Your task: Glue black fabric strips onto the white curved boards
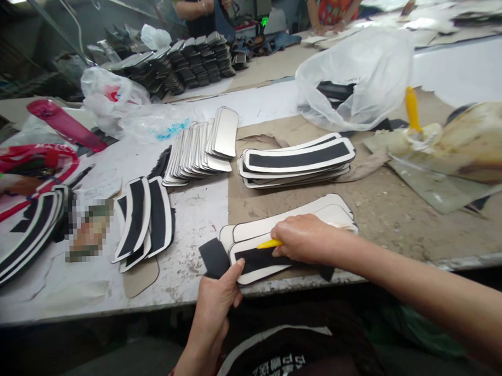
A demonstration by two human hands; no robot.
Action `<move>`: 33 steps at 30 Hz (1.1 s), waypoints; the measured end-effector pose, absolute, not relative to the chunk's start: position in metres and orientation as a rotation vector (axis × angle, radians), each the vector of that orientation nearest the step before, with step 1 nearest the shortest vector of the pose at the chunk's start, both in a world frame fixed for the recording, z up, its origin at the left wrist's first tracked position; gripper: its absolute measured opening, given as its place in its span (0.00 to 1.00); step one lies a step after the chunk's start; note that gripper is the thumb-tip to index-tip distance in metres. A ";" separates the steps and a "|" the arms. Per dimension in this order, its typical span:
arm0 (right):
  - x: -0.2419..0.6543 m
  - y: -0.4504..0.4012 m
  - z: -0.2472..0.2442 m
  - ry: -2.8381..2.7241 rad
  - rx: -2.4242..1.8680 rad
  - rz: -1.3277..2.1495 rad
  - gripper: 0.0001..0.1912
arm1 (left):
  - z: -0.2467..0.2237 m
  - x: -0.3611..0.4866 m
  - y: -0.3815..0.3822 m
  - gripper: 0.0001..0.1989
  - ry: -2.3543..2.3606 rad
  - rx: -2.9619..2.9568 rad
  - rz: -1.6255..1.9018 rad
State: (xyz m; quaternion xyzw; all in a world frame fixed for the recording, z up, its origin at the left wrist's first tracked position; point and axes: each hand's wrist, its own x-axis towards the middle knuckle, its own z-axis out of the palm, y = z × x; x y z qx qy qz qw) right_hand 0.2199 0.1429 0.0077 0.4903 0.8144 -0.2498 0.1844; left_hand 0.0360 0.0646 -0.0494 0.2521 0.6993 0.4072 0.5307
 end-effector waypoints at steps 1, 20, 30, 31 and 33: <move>0.236 0.139 0.010 2.253 1.428 -0.698 0.13 | -0.049 0.036 0.064 0.19 1.677 0.599 0.986; 0.310 0.135 -0.008 1.935 2.002 -0.433 0.19 | -0.049 0.041 0.065 0.26 1.778 0.673 0.913; 0.334 0.143 -0.030 2.052 1.935 -0.611 0.16 | -0.050 0.044 0.065 0.24 1.793 0.656 0.912; 0.335 0.144 -0.031 2.061 1.926 -0.623 0.16 | -0.049 0.044 0.066 0.24 1.797 0.658 0.905; 0.336 0.144 -0.032 2.071 1.914 -0.645 0.16 | -0.048 0.045 0.066 0.25 1.814 0.656 0.888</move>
